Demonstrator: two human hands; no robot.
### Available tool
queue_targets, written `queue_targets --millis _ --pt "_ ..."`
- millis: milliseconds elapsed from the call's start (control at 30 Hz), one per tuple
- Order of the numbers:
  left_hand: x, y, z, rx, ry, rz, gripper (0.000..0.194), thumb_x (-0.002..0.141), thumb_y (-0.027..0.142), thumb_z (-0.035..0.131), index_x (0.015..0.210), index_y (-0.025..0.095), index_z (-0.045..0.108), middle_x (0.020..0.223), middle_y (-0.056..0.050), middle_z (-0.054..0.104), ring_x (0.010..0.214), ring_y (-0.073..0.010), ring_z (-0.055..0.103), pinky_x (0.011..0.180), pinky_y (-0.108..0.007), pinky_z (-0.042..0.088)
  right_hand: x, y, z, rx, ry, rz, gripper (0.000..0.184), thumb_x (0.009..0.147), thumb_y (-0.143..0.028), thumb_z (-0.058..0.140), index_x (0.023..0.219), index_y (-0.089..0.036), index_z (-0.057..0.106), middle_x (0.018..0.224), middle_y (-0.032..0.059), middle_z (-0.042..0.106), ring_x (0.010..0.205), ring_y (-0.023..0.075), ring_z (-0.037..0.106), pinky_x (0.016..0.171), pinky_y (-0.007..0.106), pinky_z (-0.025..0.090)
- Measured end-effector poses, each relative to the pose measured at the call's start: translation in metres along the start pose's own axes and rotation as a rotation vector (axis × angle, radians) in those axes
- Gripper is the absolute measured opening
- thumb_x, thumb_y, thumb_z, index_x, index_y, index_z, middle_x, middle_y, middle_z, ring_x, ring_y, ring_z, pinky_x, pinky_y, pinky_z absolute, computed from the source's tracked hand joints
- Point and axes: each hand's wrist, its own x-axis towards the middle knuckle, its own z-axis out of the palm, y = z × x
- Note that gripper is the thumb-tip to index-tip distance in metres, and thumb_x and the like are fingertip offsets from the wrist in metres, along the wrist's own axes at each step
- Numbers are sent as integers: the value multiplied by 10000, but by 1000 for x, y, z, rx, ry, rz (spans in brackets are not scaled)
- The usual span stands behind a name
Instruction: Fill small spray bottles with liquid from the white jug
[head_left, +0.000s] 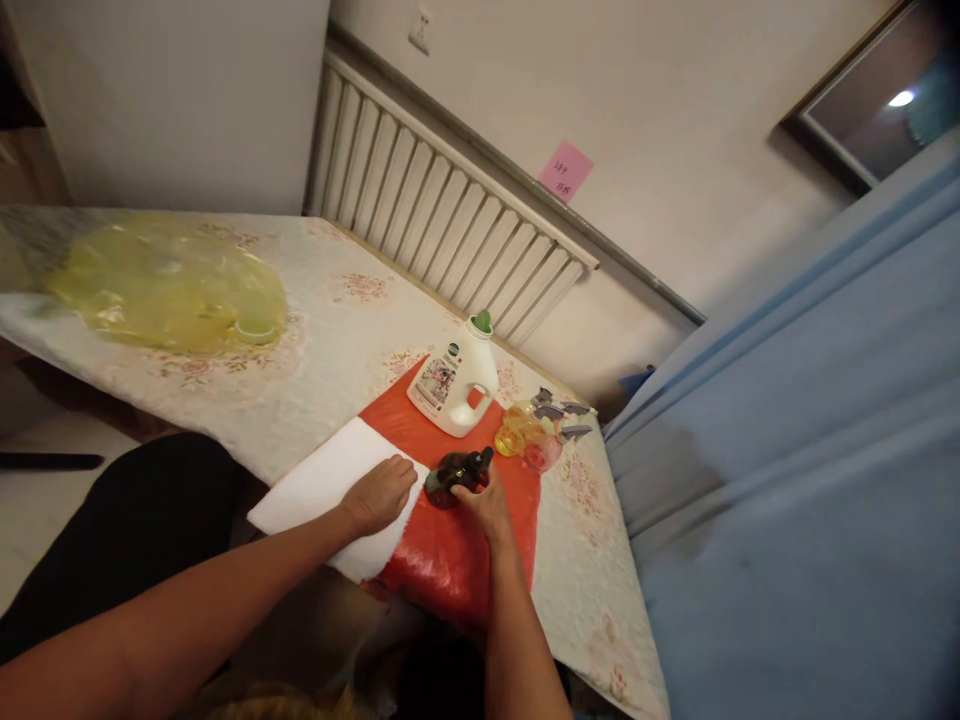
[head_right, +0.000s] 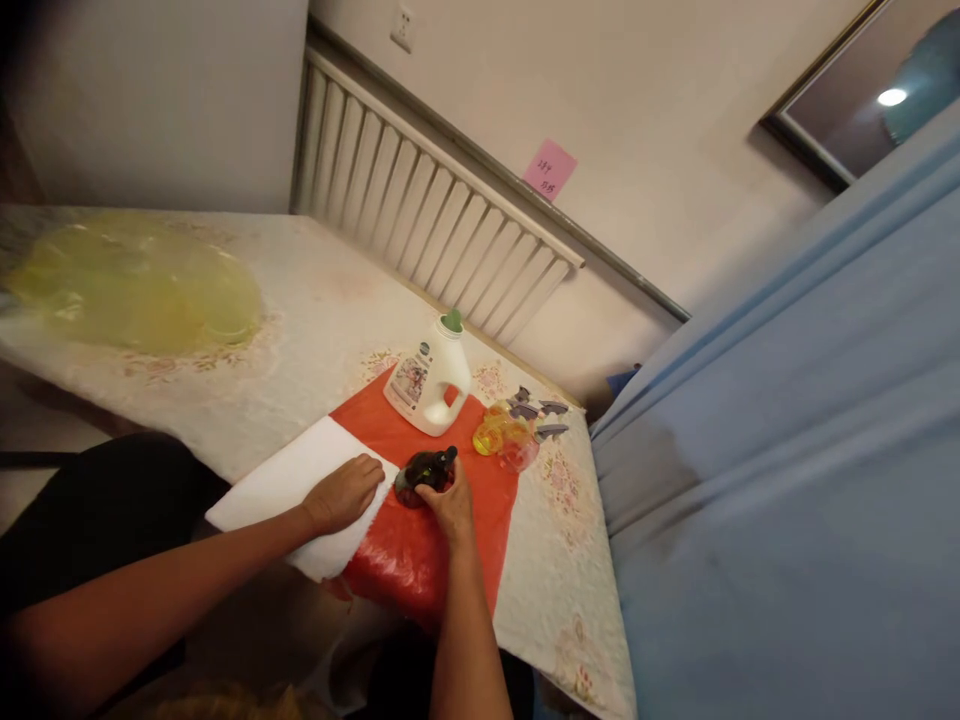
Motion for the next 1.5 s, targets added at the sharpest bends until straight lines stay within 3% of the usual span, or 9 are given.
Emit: queue_targets --millis 333,600,800,1200,1500 --pt "2 0 -3 -9 -28 -7 146 905 99 446 867 178 563 914 -80 561 890 -247 489 829 -384 430 -11 -4 11 -15 -6 18 628 544 -331 825 1116 -209 597 1014 30 722 954 245 677 883 362 533" --pt "4 0 -3 -59 -19 1 166 906 89 428 870 177 564 902 -71 559 894 -237 492 838 -386 432 -11 0 13 -44 91 75 632 547 -345 816 1128 -194 620 1025 52 728 972 260 679 882 374 540" --pt "6 2 -8 -63 -29 -5 182 902 76 418 874 180 564 908 -73 560 904 -239 490 847 -384 434 1 2 -11 76 112 75 563 589 -354 788 1106 -198 627 996 56 741 891 247 709 822 357 572" --pt "5 -2 -3 -56 -60 -9 185 913 90 408 897 176 572 938 -85 572 921 -248 497 865 -403 439 49 56 -79 -102 448 155 678 551 -451 768 1151 -169 622 1005 76 731 959 280 686 867 396 534" --pt "5 -2 -3 -53 -70 -21 185 908 96 411 890 177 576 930 -87 577 911 -251 495 871 -407 438 74 81 -89 -127 536 181 677 513 -439 769 1135 -203 643 932 37 745 896 272 702 812 378 536"
